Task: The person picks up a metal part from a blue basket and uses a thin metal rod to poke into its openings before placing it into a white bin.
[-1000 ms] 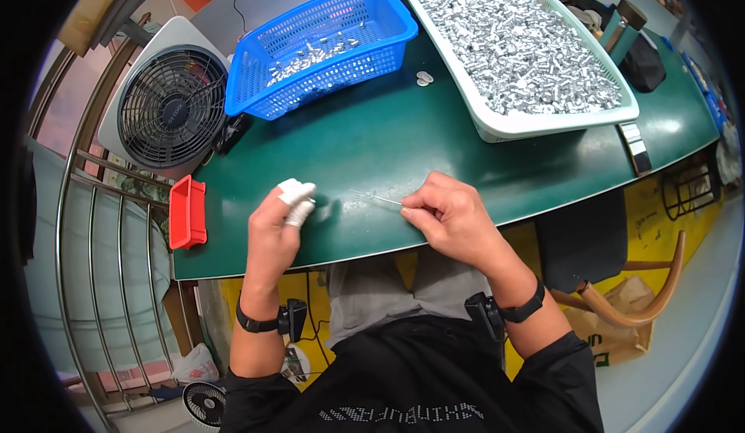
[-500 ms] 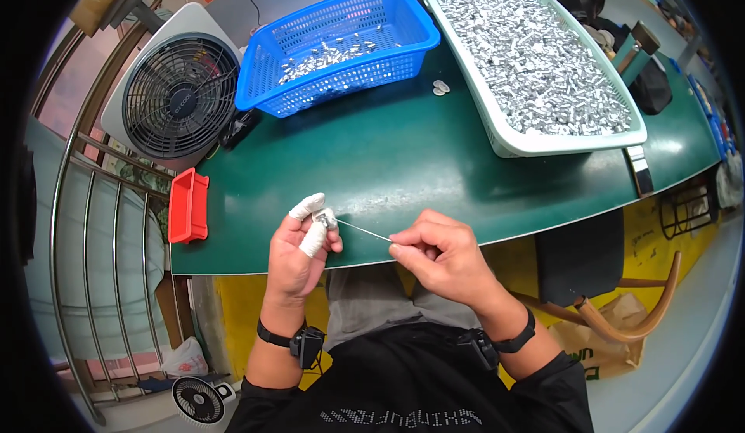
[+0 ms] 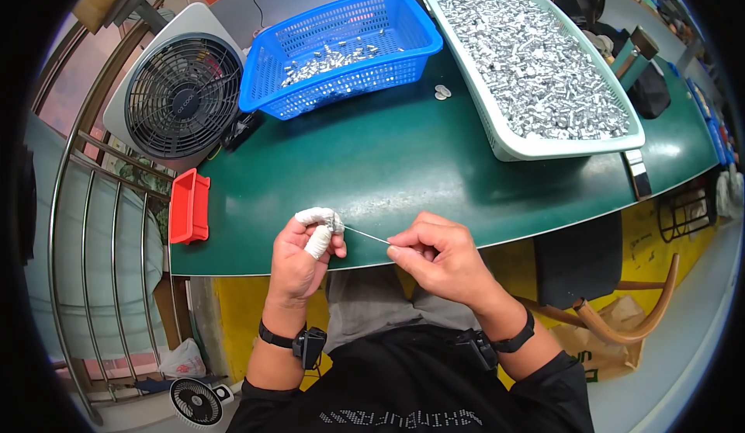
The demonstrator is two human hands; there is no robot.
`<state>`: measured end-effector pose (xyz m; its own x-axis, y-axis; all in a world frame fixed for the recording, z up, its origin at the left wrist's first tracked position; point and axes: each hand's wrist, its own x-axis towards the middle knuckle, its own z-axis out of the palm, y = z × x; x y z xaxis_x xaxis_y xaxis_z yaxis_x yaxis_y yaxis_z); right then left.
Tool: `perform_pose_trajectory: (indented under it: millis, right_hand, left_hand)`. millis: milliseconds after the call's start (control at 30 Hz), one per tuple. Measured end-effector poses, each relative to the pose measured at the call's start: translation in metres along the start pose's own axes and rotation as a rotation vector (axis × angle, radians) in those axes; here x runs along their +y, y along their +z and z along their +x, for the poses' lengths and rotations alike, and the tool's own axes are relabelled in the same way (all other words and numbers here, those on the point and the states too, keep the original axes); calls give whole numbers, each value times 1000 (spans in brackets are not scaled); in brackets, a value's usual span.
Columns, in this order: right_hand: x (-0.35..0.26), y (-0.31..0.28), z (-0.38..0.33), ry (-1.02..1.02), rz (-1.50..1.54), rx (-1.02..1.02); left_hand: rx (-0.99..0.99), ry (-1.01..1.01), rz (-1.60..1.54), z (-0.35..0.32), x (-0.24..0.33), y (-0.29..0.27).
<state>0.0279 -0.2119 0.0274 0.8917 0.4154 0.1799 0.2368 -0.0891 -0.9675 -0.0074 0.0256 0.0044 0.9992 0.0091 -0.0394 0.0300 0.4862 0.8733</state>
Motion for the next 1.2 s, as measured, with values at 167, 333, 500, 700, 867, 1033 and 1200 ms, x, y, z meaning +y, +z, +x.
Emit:
perform_pose_trajectory:
  millis: [167,333,500,700,867,1033,1200]
  right_hand:
    - [-1,-3,0,5,-9,-10]
    - [-3,-4,0,1,-15,-7]
    - [-9,-6,0,-13,-71,-5]
    - [-20,-16,0,-119,-213,-22]
    - [-19,-21,1,65,13,-125]
    - [-3,-19,-4,225,209,-156]
    - [-14,-17,-4,-196,-277,-102]
  left_hand:
    - [-2,8,17,0,1,1]
    - [15,-3,42,0,1,2]
    - [4,-13,83,0,6,6]
    - [-63,-92,153,2,10,1]
    - [-118,-162,204,1,20,-2]
    - [-140,-150,253,2,15,-7]
    - [-109,-153,304,5,18,-3]
